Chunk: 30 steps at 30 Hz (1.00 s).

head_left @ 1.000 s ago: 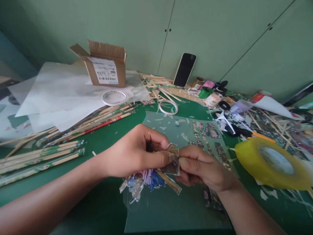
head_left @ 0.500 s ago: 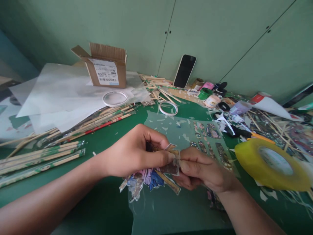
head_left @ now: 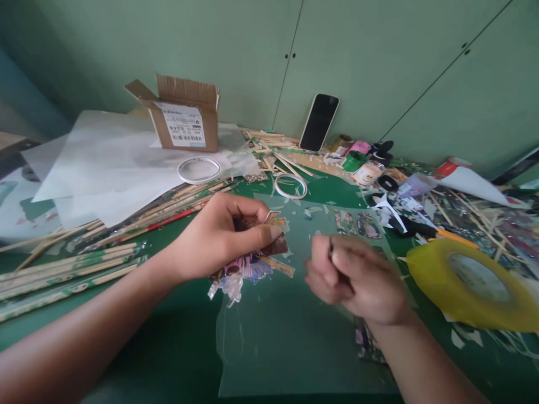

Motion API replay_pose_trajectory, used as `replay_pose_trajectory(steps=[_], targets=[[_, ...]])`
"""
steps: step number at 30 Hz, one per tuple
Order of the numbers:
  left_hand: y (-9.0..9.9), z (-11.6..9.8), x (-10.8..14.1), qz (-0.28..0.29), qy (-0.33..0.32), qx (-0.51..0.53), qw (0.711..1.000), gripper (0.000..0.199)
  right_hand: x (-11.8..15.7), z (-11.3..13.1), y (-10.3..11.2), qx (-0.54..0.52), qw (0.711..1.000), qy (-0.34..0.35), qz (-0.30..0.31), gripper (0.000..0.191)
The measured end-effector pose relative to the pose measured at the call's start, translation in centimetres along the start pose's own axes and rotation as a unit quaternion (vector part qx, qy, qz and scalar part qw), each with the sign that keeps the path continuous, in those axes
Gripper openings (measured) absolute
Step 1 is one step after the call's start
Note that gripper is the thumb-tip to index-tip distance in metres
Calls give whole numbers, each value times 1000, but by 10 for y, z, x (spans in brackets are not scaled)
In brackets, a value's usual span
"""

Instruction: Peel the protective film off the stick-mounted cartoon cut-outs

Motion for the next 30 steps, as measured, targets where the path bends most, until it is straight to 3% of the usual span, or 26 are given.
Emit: replay_pose_trajectory(steps=[3, 8, 13, 20, 25, 30], targets=[[-6, -2, 1, 9, -10, -36, 999, 29, -1, 0, 13, 1, 994, 37, -101, 27], [-13, -1, 2, 17, -20, -34, 999, 26, -1, -3, 13, 115, 979, 9, -167, 19], [-16, 1, 1, 9, -33, -39, 999, 24, -1, -1, 10, 183, 967, -2, -178, 22], [-22, 12, 5, 81, 58, 31, 995, 24, 0, 3, 10, 209, 964, 24, -164, 27], [-20, 11, 4, 49, 61, 108, 991, 15, 0, 0, 8, 213, 964, 24, -157, 36], [-24, 11, 3, 60, 59, 151, 985, 10, -1, 0, 1, 251, 958, 29, -135, 36]])
Point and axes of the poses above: each hand's wrist, its own x-axis away from the middle knuckle, its own y-axis out of the back of the hand, z = x × y, the point moved 6 cm from there along -x, towards the middle knuckle, and after that the axes turned 10 degrees about -y, right-handed, at the moved point
